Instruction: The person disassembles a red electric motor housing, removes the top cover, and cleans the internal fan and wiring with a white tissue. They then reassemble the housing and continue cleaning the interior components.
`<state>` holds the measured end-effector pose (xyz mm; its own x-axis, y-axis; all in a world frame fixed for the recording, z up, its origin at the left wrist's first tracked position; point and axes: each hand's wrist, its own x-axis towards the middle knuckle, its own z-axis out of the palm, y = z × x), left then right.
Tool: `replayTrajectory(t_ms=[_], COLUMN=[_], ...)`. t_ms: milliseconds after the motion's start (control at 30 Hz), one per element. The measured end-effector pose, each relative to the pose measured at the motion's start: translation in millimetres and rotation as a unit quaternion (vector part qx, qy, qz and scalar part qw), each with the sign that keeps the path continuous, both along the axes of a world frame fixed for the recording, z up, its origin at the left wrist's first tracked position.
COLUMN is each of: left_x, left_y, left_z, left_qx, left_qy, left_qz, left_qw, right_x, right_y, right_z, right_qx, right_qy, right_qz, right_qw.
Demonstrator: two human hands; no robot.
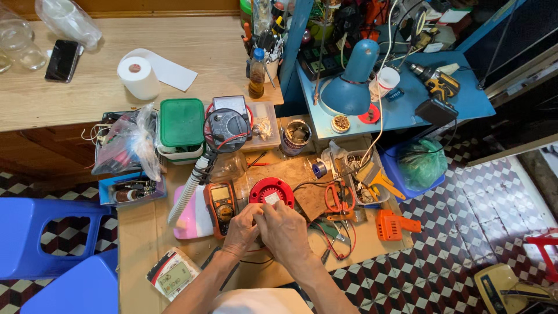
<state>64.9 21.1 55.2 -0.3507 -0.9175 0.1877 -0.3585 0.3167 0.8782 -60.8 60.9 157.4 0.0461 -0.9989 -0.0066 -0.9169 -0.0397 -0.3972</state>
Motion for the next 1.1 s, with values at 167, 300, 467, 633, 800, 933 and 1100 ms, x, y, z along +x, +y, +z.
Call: replayTrajectory(t_ms=[167,300,467,633,800,933,1100], left_x=[3,0,7,1,7,9,9], left_y=[2,-1,1,-6,-4,-5,-6], left_z=[-1,0,5,4,2,4,7], left_qx=[-0.022,0.033,-0.024,0.080,-0.061,-0.006,-0.066], left_qy=[0.005,-0.004,0.006,0.004,-0.009,0.030,-0.006], left_qz=[-0.029,0.001,-0.029,0.012,-0.021,-0.011,-0.008], left_qw=[0.999,0.999,0.999,0.997,0.998,0.999,0.998], right_x=[-9,2,-5,5,0,4,11], right_y=[4,-5,2,-5,-4,-5,-11], right_z=[-2,-5,0,-2,2,0,-4], right_qx=[-0.127,0.027,-0.156,0.030,-0.121,-0.200,0.007], right_qy=[-0.013,0.071,0.007,-0.022,-0.020,-0.023,0.001], right_qz=[0.086,0.033,0.093,-0.064,0.077,0.072,-0.005], right_qw=[0.988,0.997,0.983,0.997,0.989,0.977,1.000])
